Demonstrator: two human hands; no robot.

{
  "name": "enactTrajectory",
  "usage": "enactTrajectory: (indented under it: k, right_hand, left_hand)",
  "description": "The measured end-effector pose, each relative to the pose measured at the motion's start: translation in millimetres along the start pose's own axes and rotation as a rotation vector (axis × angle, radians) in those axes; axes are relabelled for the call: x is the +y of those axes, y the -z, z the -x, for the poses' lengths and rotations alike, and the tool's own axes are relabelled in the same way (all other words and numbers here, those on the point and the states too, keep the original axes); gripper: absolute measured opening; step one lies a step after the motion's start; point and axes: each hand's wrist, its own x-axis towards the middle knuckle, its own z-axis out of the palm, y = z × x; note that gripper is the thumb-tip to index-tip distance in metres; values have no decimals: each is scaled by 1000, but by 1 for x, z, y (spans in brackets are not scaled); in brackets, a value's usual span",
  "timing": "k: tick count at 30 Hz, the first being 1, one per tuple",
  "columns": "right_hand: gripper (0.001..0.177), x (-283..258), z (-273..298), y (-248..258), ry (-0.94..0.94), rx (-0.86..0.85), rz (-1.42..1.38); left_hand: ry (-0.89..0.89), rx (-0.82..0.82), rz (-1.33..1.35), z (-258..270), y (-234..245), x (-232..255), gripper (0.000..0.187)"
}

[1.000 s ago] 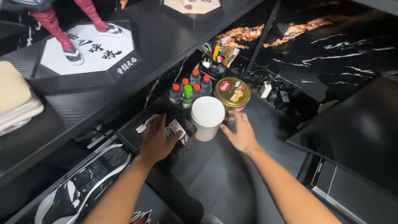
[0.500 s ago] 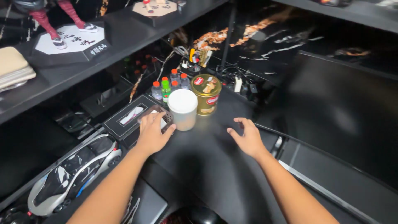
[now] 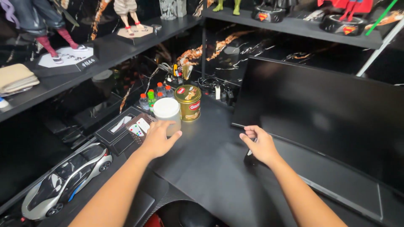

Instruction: The person clears and organizes a cluttered desk by moving a tin can, a plastic container, and a remote control holder, then wipes a phone stand with a cloth and places it back on the desk. The desk is in a room with shelves of figurines and a gaming chair.

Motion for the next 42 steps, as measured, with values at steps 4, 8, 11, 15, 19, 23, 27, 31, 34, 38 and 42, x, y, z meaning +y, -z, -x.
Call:
enactTrajectory:
  k: [4, 8, 11, 15, 19, 23, 27, 31, 34, 38, 42]
  right_hand:
    - [38, 0, 8, 7, -29, -12, -32]
    - [39, -4, 15, 11, -80, -40, -51]
    - [39, -17, 21, 17, -78, -52, -63]
    - [37, -32, 29, 22, -63, -55, -80]
    - [38, -53, 40, 28, -95, -69, -109]
    - [38, -38, 34, 27, -68, -42, -124]
    - [39, -46, 49, 36, -106, -28, -140]
    - [39, -15, 43, 40, -112, 3, -127]
    - [40, -9, 51, 48, -148, 27, -140]
    - [40, 0, 61, 60, -185, 56, -139]
    - [39, 12, 67, 71, -231, 93, -117]
  left_hand:
    - [14, -15, -11, 9, 5, 8, 50]
    - [39, -38, -19, 14, 9, 9, 49]
    - [53, -38, -13, 20, 16, 13, 49]
    - [50, -13, 3, 27, 23, 13, 48]
    - [48, -18, 4, 32, 28, 17, 49]
    - [36, -6, 6, 36, 33, 24, 49]
    - [8, -1, -3, 35, 33, 27, 51]
    - [-9, -35, -15, 32, 28, 33, 51]
    - [-51, -57, -28, 27, 18, 39, 52]
    - [-84, -118, -16, 19, 7, 49, 50]
    - [-127, -167, -24, 9, -3, 60, 51]
